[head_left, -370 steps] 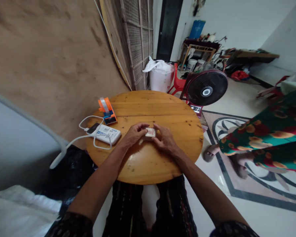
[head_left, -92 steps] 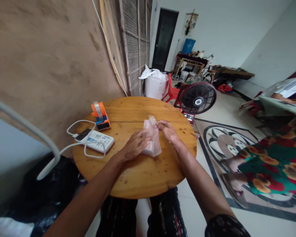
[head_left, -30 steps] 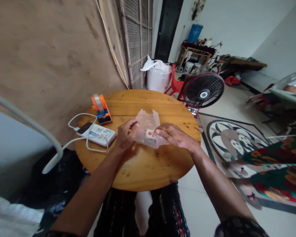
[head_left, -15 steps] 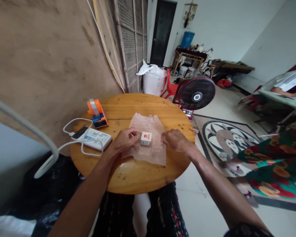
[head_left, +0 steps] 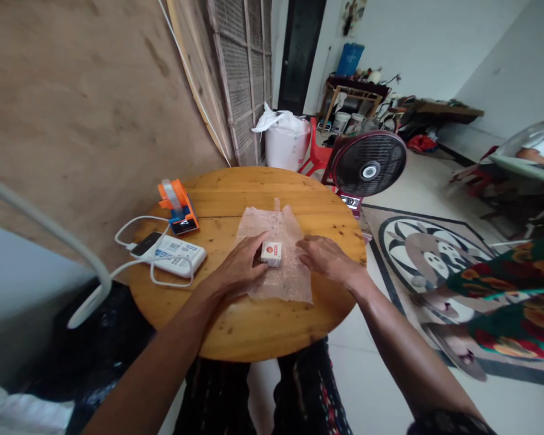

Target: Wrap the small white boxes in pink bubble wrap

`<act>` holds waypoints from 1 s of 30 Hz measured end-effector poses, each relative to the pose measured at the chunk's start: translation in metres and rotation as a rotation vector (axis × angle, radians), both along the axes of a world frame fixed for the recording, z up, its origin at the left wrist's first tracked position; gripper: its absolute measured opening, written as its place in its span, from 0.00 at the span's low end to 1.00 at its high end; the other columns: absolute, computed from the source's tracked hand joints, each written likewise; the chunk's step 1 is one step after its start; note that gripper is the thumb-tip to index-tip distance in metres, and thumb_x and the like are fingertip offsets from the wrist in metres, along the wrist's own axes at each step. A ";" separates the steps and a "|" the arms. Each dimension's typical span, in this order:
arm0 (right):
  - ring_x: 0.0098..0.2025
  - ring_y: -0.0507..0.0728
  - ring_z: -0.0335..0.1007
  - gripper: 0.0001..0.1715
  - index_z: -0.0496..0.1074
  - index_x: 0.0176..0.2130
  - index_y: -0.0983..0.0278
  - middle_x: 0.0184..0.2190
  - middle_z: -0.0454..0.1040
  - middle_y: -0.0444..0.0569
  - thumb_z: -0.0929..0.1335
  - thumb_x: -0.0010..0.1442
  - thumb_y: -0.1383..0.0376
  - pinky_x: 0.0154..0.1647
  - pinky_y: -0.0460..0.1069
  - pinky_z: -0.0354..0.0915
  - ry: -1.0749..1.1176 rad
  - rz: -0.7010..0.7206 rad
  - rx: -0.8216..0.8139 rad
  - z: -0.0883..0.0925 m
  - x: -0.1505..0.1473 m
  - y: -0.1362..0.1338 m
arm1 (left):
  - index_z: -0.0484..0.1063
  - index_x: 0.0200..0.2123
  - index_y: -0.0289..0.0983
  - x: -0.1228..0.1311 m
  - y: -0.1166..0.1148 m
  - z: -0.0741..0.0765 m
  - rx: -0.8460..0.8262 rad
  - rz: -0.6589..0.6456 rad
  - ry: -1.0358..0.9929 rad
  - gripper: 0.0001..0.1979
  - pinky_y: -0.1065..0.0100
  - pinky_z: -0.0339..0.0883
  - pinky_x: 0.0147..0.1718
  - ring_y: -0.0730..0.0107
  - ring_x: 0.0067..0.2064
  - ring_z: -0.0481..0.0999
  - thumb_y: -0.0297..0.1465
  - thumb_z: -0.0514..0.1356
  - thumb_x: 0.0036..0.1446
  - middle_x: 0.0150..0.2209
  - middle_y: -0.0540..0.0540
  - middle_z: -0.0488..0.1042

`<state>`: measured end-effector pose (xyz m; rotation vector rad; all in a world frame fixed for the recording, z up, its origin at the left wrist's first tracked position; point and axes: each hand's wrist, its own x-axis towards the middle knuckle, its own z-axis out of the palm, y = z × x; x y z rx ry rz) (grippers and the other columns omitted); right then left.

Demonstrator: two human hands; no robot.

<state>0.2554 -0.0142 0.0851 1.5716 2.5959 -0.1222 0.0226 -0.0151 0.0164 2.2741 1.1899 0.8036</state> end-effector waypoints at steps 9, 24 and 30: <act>0.46 0.61 0.74 0.21 0.70 0.54 0.65 0.47 0.76 0.56 0.63 0.62 0.68 0.45 0.51 0.63 0.328 0.086 -0.050 -0.002 -0.010 0.000 | 0.52 0.67 0.36 0.001 0.000 0.000 -0.006 0.036 -0.006 0.40 0.54 0.63 0.57 0.54 0.58 0.69 0.28 0.60 0.50 0.60 0.37 0.67; 0.39 0.55 0.72 0.27 0.68 0.54 0.60 0.44 0.76 0.48 0.70 0.54 0.67 0.43 0.49 0.65 0.737 0.010 -0.080 -0.042 -0.030 -0.002 | 0.42 0.69 0.37 -0.001 0.005 -0.008 -0.061 0.002 -0.042 0.49 0.49 0.62 0.57 0.49 0.60 0.67 0.33 0.64 0.48 0.61 0.35 0.66; 0.36 0.55 0.71 0.27 0.68 0.54 0.61 0.45 0.76 0.49 0.70 0.54 0.61 0.38 0.50 0.68 0.996 -0.227 0.090 -0.046 0.016 -0.016 | 0.41 0.70 0.39 -0.002 0.005 -0.011 -0.023 0.025 0.040 0.51 0.50 0.61 0.57 0.48 0.59 0.67 0.35 0.65 0.47 0.58 0.37 0.68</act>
